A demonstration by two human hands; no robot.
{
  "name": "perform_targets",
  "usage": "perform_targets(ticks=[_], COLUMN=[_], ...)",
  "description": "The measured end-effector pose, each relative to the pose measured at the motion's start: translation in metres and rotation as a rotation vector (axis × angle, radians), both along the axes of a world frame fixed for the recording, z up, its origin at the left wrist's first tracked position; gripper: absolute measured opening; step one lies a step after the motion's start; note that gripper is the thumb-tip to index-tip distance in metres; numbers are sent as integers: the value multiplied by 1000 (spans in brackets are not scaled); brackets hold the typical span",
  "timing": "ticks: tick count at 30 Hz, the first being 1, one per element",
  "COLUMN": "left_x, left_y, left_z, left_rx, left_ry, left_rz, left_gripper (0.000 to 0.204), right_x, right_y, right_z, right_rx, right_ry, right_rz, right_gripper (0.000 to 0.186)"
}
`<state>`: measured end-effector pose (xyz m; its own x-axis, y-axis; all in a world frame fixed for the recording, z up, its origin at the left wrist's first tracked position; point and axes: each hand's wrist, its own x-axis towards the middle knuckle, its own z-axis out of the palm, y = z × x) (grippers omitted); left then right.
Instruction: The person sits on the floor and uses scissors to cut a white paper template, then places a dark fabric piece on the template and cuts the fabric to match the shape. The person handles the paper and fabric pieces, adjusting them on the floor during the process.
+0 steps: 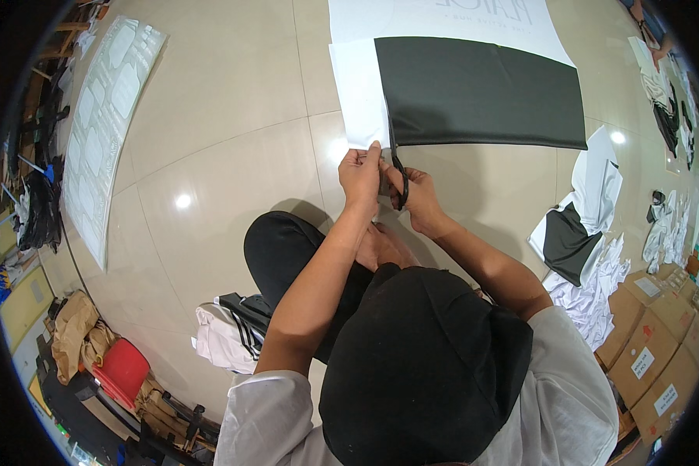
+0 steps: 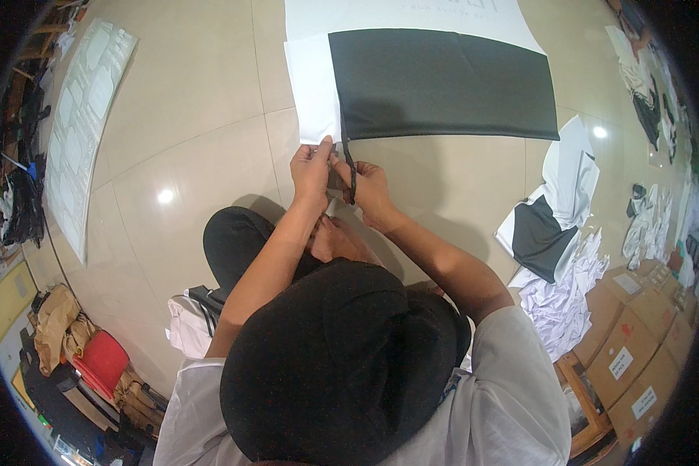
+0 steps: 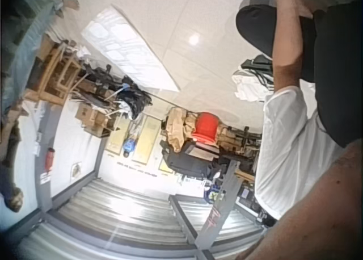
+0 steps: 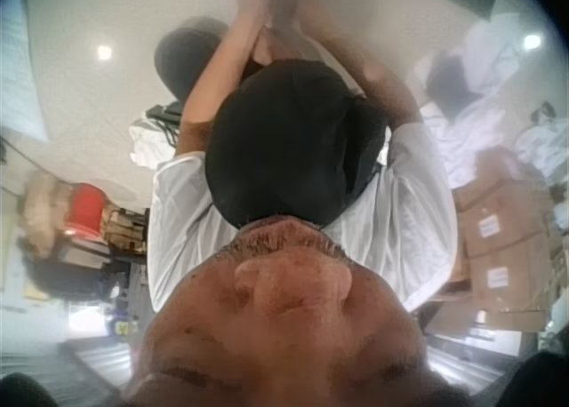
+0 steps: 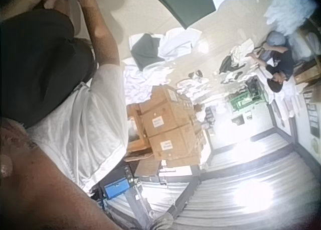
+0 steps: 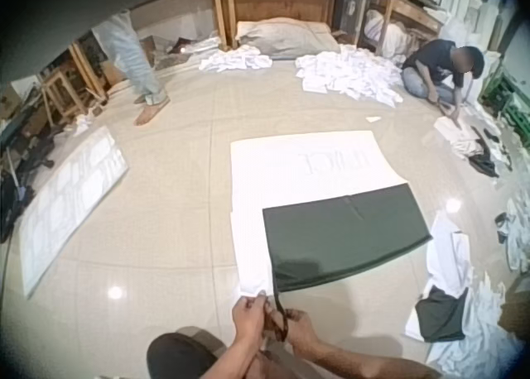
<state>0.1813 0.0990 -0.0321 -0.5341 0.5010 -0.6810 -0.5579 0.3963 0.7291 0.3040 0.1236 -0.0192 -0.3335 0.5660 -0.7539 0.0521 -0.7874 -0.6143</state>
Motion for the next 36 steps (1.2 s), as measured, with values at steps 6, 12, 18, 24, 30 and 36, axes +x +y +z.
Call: perform_targets(ticks=[6, 12, 18, 24, 30, 36], left_x=[0, 0, 1, 2, 1, 0], left_y=[0, 1, 0, 1, 0, 0], left_z=[-3, -1, -5, -4, 0, -1], left_rx=[3, -14, -7, 8, -3, -25], left_ry=[-7, -4, 1, 33, 41, 61], left_rz=[19, 9, 10, 22, 14, -6], left_gripper=[28, 27, 24, 28, 28, 27], right_x=[-1, 2, 4, 1, -6, -10], right_y=[-1, -1, -1, 2, 17, 19], right_z=[0, -6, -7, -5, 0, -3], right_rx=[9, 24, 11, 49, 55, 27], right_ry=[-15, 9, -11, 3, -9, -3], right_rz=[-5, -6, 11, 13, 48, 5], right_gripper=[39, 39, 35, 41, 42, 38])
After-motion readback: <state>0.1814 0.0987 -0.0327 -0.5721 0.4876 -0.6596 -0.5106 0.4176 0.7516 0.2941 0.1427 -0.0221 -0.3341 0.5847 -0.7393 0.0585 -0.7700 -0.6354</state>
